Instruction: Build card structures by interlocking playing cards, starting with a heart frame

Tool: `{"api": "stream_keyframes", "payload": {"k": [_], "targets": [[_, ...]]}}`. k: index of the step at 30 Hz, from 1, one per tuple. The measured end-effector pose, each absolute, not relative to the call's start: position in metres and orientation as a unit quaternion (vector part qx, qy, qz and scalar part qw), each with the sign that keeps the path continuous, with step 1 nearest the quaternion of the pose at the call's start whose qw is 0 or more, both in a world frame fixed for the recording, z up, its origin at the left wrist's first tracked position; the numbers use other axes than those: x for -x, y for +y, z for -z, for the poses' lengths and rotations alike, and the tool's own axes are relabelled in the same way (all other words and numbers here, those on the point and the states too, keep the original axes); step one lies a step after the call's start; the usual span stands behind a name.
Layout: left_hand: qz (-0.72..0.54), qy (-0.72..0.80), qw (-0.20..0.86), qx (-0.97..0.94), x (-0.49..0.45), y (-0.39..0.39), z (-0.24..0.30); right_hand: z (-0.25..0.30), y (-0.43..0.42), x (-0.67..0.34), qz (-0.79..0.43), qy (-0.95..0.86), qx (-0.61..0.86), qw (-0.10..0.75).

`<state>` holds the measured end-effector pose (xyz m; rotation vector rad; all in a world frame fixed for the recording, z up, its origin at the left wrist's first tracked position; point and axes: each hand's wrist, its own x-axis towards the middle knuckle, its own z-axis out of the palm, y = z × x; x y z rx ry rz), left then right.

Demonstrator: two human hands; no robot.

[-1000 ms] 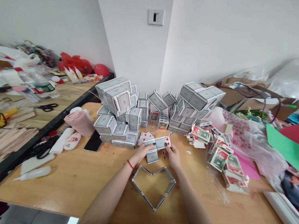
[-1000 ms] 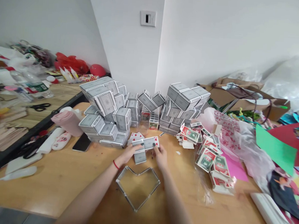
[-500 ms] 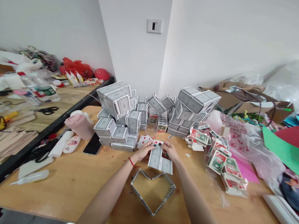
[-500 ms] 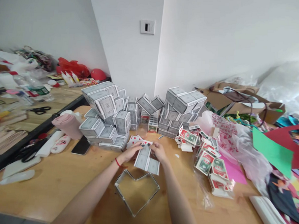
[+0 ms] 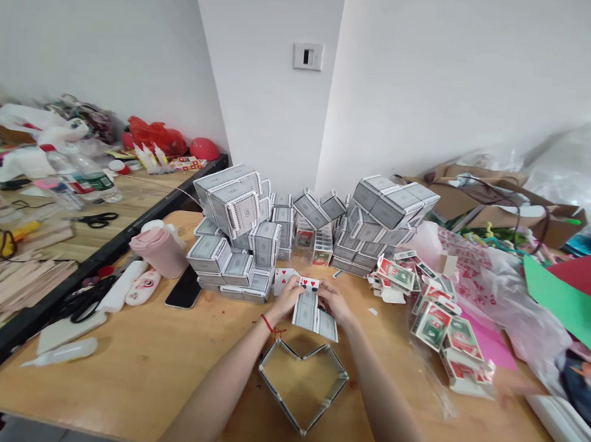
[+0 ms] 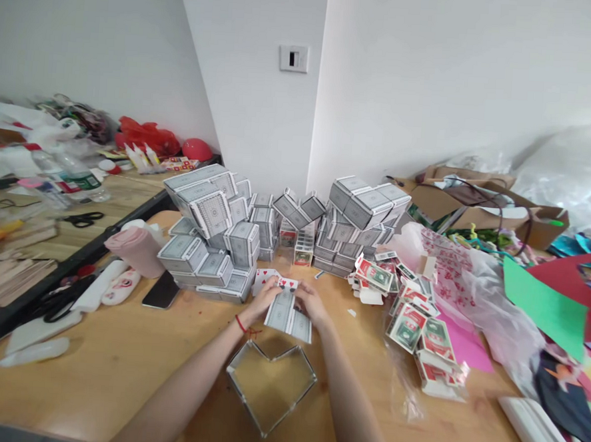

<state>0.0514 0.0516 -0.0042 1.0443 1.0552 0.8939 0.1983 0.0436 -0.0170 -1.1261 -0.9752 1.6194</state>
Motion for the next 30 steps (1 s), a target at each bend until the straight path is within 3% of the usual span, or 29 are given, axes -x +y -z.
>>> {"api": "stream_keyframes", "payload": {"k": [15,21,26,30], "targets": [[-0.452,0.439,0.645,-0.433,-0.052,0.049,0.009,0.022,0.046,-0.192,-0.679,-0.354,0.439,0.47],[-0.492,0.429,0.642,-0.403,-0.052,0.047,0.01,0.016,0.04,-0.198,-0.679,-0.33,0.415,0.507],[-0.523,0.402,0.663,-0.354,-0.053,0.048,0.013,0.008,0.021,-0.21,-0.703,-0.23,0.331,0.586],[-0.551,0.382,0.673,-0.312,-0.056,0.049,0.017,0.008,0.004,-0.213,-0.719,-0.212,0.299,0.59]]}}
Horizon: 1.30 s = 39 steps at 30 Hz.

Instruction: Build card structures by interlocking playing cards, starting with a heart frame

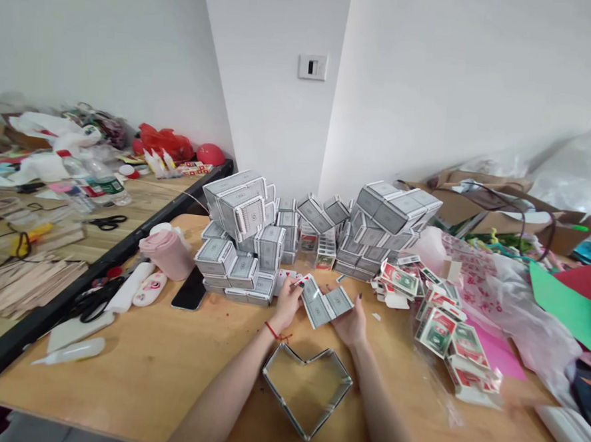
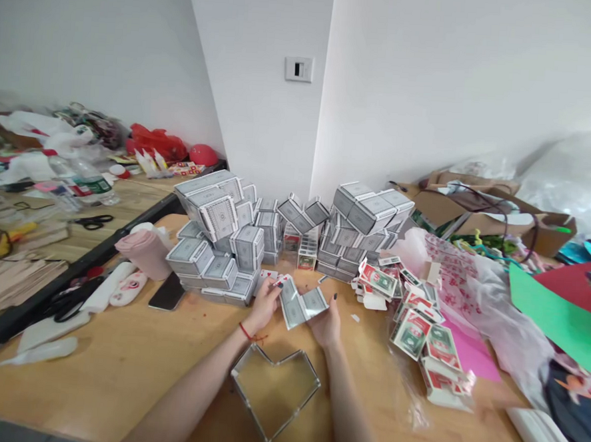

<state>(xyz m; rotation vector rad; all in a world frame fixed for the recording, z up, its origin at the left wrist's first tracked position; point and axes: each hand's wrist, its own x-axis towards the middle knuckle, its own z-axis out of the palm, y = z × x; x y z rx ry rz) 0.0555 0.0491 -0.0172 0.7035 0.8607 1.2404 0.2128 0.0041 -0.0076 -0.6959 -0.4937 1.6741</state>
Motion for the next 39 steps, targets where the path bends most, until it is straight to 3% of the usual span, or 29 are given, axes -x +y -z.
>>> {"api": "stream_keyframes", "payload": {"k": [5,10,16,26,33,39], "targets": [[-0.556,0.385,0.674,-0.299,-0.056,0.05,0.019,0.024,-0.003,-0.207,-0.649,-0.259,0.374,0.61],[-0.516,0.299,0.749,-0.288,-0.046,0.05,0.019,0.041,0.002,-0.201,-0.529,-0.276,0.499,0.628],[-0.449,0.249,0.828,-0.227,-0.033,0.053,0.019,0.042,0.004,-0.203,-0.54,-0.244,0.481,0.647],[-0.349,0.262,0.849,-0.299,-0.019,0.044,0.012,0.039,0.0,-0.208,-0.574,-0.299,0.462,0.607],[-0.323,0.404,0.782,-0.348,-0.022,0.043,0.008,0.041,-0.003,-0.217,-0.593,-0.331,0.467,0.567],[-0.341,0.441,0.745,-0.367,-0.032,0.037,0.012,0.044,-0.005,-0.224,-0.582,-0.328,0.476,0.571]]}}
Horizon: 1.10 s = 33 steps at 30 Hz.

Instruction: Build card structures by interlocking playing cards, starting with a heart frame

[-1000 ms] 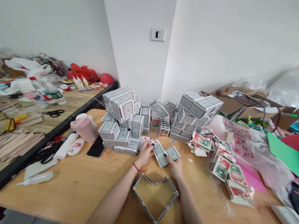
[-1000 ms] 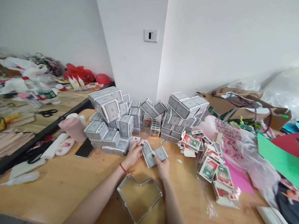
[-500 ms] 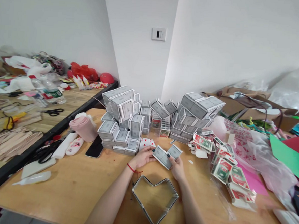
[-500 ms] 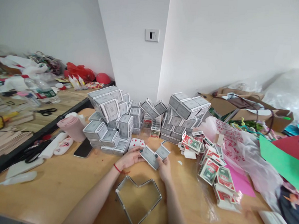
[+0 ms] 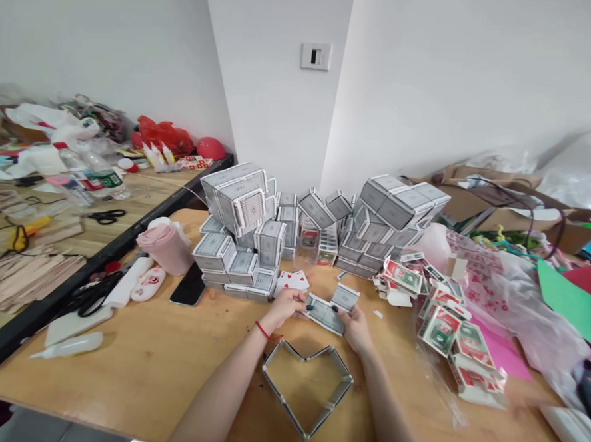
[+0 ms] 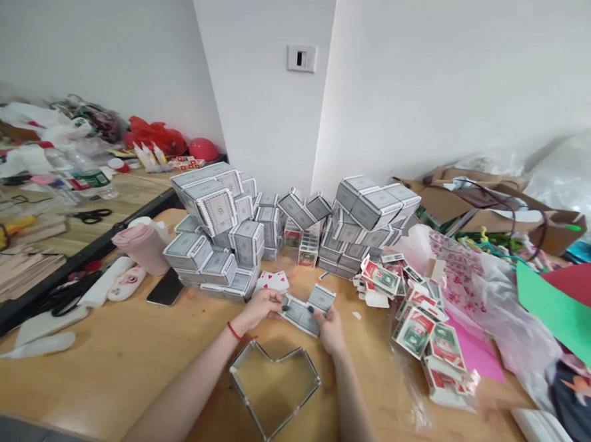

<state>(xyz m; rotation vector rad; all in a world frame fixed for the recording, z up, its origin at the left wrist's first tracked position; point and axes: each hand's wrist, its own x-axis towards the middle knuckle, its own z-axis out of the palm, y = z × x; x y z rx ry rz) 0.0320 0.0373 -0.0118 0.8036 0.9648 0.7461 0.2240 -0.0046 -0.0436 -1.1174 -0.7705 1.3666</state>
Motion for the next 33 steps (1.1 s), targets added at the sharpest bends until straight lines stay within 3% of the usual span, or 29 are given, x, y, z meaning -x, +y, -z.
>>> {"api": "stream_keyframes", "payload": {"k": [10,23,28,33], "targets": [[-0.323,0.372,0.76,-0.423,-0.025,0.037,0.009,0.036,-0.004,-0.221,-0.587,-0.331,0.484,0.558],[-0.364,0.49,0.568,-0.551,-0.046,0.03,0.013,0.032,-0.006,-0.219,-0.574,-0.343,0.489,0.561],[-0.35,0.516,0.418,-0.661,-0.048,0.025,0.012,0.027,-0.007,-0.217,-0.585,-0.304,0.492,0.568],[-0.373,0.524,0.384,-0.662,-0.051,0.02,0.015,0.023,-0.003,-0.21,-0.516,-0.32,0.546,0.577]]}}
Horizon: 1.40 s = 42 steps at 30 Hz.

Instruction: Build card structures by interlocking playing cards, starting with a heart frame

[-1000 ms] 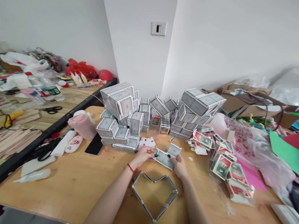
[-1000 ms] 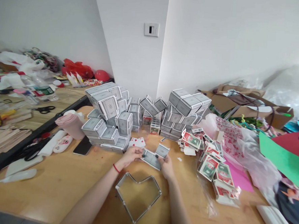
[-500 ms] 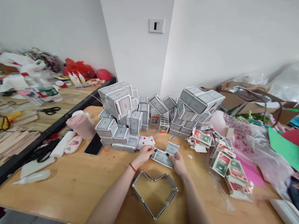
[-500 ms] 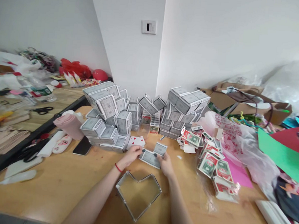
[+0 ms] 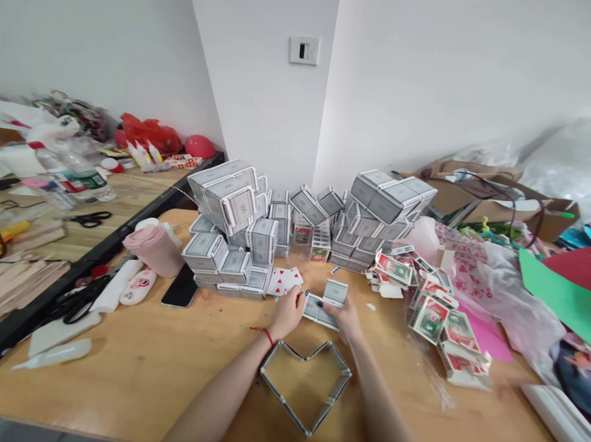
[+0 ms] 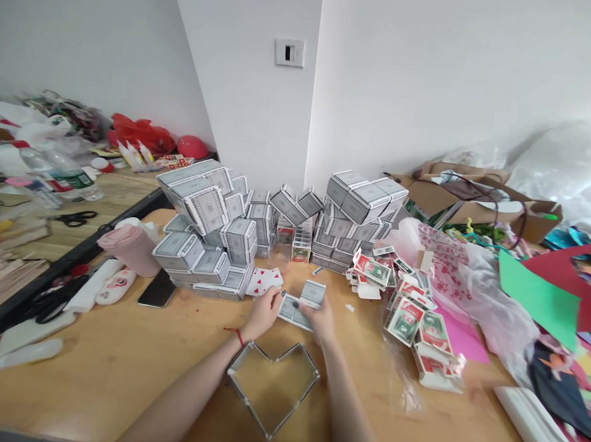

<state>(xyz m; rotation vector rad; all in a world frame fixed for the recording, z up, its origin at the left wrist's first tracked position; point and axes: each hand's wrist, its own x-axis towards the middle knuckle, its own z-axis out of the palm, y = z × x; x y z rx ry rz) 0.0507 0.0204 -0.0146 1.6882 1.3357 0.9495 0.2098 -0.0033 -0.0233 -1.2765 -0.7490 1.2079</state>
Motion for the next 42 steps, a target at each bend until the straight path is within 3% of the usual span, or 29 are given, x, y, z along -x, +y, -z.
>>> {"api": "stream_keyframes", "payload": {"k": [8,15,31,38,42], "targets": [[-0.391,0.528,0.385,-0.649,-0.047,0.012,0.015,0.025,0.004,-0.193,-0.386,-0.342,0.652,0.556],[-0.357,0.519,0.378,-0.679,-0.044,0.016,0.014,0.031,0.001,-0.194,-0.421,-0.314,0.63,0.572],[-0.414,0.538,0.418,-0.604,-0.047,0.007,0.017,0.032,-0.004,-0.207,-0.522,-0.298,0.523,0.605],[-0.48,0.448,0.355,-0.665,-0.03,0.007,0.015,0.041,-0.006,-0.233,-0.601,-0.165,0.443,0.645],[-0.42,0.491,0.25,-0.721,-0.024,0.012,0.03,0.042,-0.007,-0.233,-0.621,-0.164,0.424,0.639]]}}
